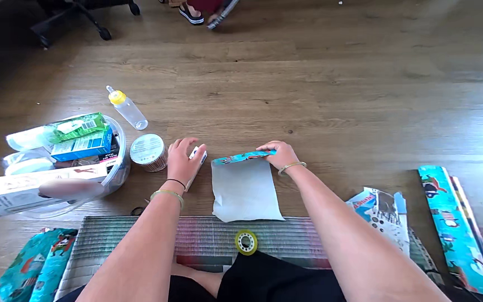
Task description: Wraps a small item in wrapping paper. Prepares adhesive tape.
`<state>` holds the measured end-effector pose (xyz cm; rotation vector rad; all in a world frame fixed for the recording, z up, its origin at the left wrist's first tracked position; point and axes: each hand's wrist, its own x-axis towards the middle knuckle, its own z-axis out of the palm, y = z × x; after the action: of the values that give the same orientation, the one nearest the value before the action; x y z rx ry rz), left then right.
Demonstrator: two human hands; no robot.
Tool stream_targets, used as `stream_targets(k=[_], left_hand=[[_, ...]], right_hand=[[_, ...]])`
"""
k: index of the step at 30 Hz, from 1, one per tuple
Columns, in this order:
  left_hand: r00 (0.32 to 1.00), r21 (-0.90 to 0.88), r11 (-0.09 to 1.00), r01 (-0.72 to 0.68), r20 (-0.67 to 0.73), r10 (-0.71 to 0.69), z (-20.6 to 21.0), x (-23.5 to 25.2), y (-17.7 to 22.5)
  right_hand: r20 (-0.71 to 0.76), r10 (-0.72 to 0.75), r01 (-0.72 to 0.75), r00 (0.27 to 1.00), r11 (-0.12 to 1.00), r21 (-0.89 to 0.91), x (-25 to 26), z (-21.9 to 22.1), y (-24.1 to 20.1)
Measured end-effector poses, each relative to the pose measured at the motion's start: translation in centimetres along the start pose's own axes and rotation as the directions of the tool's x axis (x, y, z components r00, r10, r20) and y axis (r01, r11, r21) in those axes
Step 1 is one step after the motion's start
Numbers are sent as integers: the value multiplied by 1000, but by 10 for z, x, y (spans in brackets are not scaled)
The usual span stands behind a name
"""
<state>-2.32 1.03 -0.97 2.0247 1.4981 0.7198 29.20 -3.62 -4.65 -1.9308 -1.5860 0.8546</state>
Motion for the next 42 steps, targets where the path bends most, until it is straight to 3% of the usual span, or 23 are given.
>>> stream_targets(k=[2, 4, 7, 9, 12, 17, 20, 24, 29, 35, 42], left_hand=[[971, -59, 992, -109, 208, 119, 2, 10, 12], [884, 6, 992, -123, 456, 107, 11, 19, 18], [795, 56, 985, -162, 599, 96, 26, 22, 10], [822, 59, 979, -196, 554, 131, 34, 21, 5], [866, 145, 977, -158, 496, 66, 38, 20, 9], [874, 256, 963, -86, 484, -51, 48, 20, 12], [888, 335, 929, -159, 460, -13, 52, 17, 11], [935, 341, 936, -86, 353, -43, 53, 2, 11], [963, 293, 956, 17, 251, -94, 59, -9, 6], [951, 207, 944, 256, 122, -284, 59, -29, 21], [967, 131, 963, 237, 64, -247, 71, -54, 20]], right_hand=[[7, 6, -6, 1000, 1000, -24, -1, 1, -4], [48, 52, -49, 998, 997, -56, -2, -2, -11], [81, 120, -117, 989, 992, -47, -3, -9, -12], [79, 88, -87, 993, 996, -13, -3, -10, -5], [-28, -91, 92, 995, 995, 31, -6, -5, 2], [-181, -410, 355, 894, 894, -272, -16, 20, 4], [-247, -505, 361, 827, 813, -456, -24, 43, -8], [-210, -462, 281, 862, 778, -561, -35, 67, -25], [-167, -487, 311, 857, 748, -586, -42, 88, -15], [-175, -437, 285, 882, 792, -540, -45, 98, -8], [-6, -233, 190, 972, 806, -560, -45, 105, -28]])
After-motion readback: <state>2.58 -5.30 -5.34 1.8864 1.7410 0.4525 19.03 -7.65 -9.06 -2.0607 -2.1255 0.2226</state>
